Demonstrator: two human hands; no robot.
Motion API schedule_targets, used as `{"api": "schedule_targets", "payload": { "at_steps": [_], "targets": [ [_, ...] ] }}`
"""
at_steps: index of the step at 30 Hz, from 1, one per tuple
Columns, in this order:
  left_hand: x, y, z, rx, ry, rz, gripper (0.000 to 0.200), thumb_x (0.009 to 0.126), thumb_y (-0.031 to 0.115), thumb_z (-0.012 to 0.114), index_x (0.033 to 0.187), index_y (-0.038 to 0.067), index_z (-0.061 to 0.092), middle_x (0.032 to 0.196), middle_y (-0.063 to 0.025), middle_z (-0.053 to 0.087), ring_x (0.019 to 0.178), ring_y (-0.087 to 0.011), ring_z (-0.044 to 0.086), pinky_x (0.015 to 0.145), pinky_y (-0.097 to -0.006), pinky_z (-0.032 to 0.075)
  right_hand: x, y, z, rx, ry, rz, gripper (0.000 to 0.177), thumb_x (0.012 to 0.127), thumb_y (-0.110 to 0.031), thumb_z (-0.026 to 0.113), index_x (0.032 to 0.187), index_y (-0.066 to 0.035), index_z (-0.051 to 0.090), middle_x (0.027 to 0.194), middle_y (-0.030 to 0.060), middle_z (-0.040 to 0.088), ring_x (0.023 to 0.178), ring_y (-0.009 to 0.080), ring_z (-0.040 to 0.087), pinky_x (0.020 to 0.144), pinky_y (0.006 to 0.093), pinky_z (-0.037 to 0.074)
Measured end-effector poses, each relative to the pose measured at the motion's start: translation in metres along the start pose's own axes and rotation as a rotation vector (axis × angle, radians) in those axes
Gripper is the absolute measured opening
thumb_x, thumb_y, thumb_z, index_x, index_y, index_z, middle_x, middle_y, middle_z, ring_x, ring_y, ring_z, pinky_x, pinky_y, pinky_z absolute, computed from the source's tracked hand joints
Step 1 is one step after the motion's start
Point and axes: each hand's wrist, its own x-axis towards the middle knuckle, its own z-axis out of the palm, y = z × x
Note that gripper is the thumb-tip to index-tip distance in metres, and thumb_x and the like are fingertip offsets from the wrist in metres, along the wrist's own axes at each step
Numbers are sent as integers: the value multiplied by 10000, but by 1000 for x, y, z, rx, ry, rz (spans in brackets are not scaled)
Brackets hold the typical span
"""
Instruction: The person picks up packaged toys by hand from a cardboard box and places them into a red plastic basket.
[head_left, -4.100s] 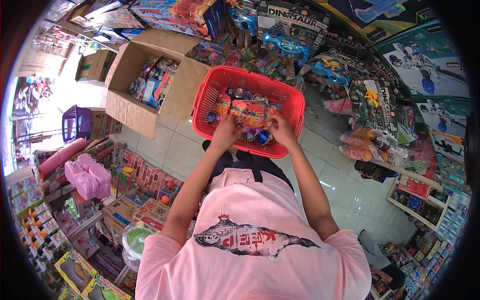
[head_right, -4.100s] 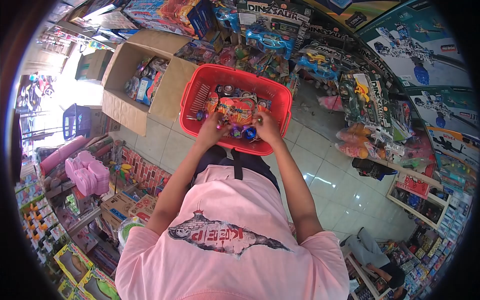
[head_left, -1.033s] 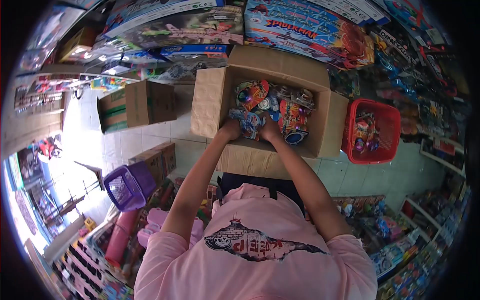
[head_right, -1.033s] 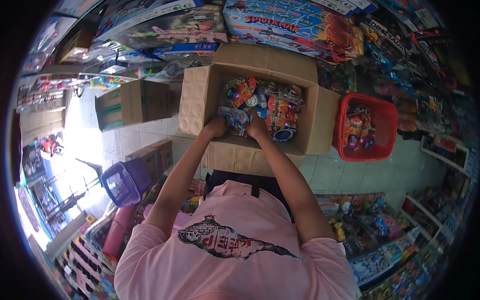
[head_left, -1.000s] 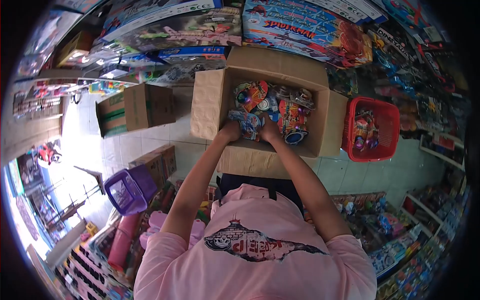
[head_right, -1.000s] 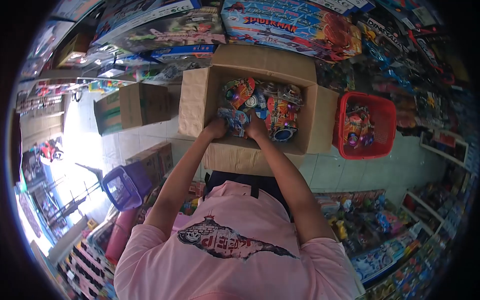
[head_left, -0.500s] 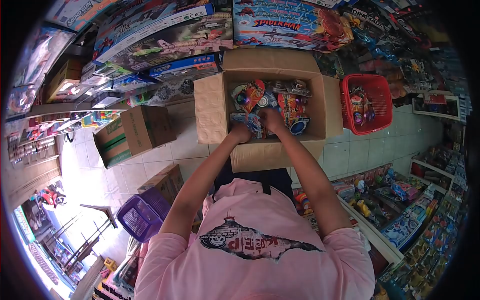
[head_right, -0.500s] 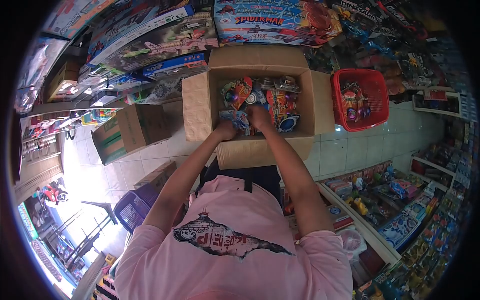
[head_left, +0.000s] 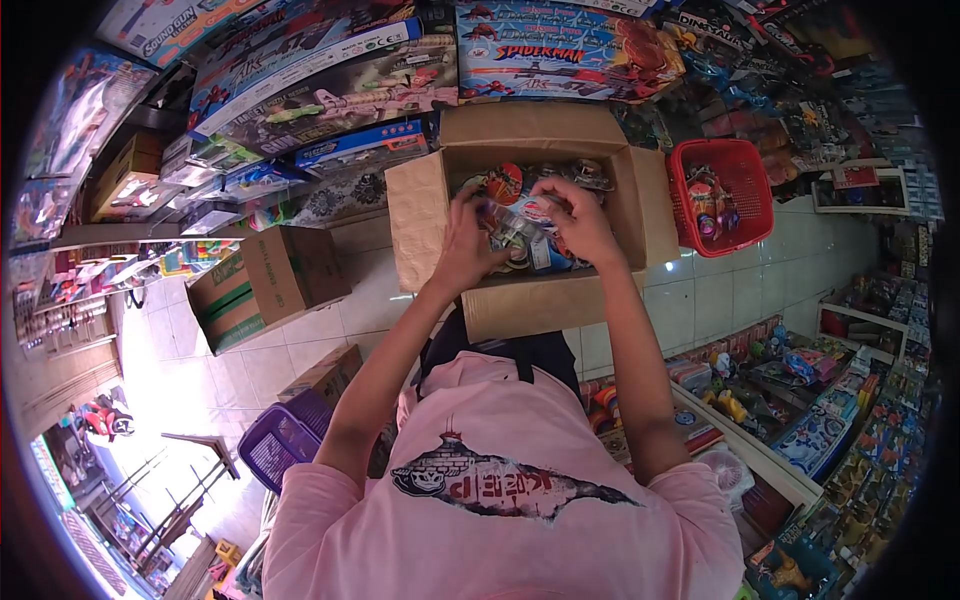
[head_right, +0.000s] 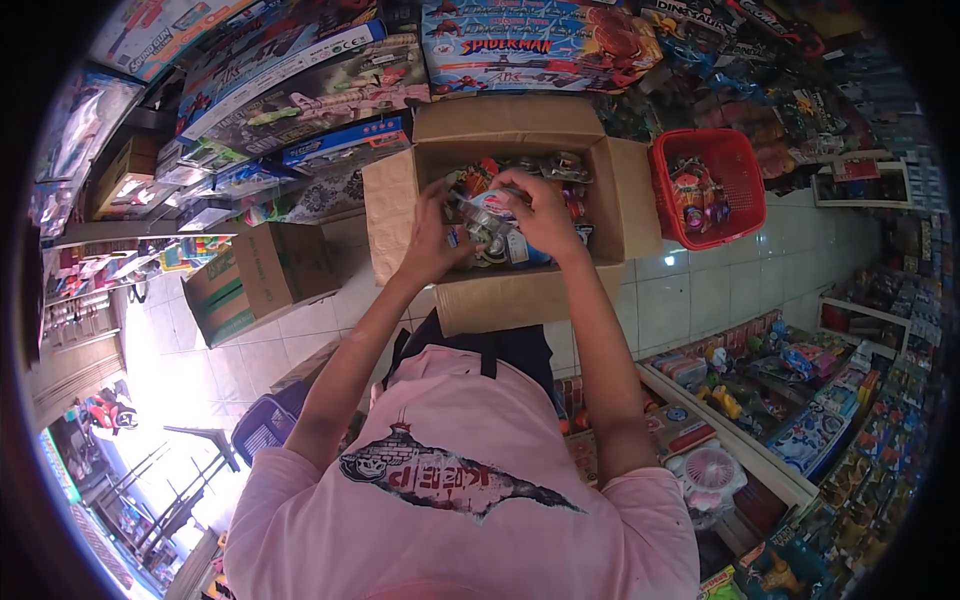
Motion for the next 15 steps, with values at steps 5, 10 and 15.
{"api": "schedule_targets", "payload": {
  "at_steps": [5, 10, 15],
  "targets": [
    [-10, 6, -38, -153, 40, -17, 920, 588, 246, 920, 1318, -21, 428, 1312, -199, 465, 1225, -337, 496, 1030, -406, 420, 25, -31, 18, 13, -167, -30, 104, 944, -43, 579, 1038, -4, 599, 929, 24, 628, 852, 74, 571, 782, 254, 475],
    [-40, -16, -70, -452, -178, -290, 595, 742, 165, 856, 1213, 3, 530, 988, -99, 682, 921, -165, 654, 817, -293, 521, 52, -19, 55, 169, -266, 60, 130, 984, -80, 545, 1038, 5, 627, 904, 23, 654, 841, 67, 590, 781, 252, 481],
    [-82, -40, -77, -666, 82, -500, 457, 813, 140, 803, 1135, -33, 528, 991, -113, 682, 877, -122, 652, 734, -265, 528, 72, 84, 83, -215, -147, 178, 233, 964, -201, 577, 1086, -8, 625, 1019, 100, 701, 863, 232, 683, 758, 356, 527]
  ]
}}
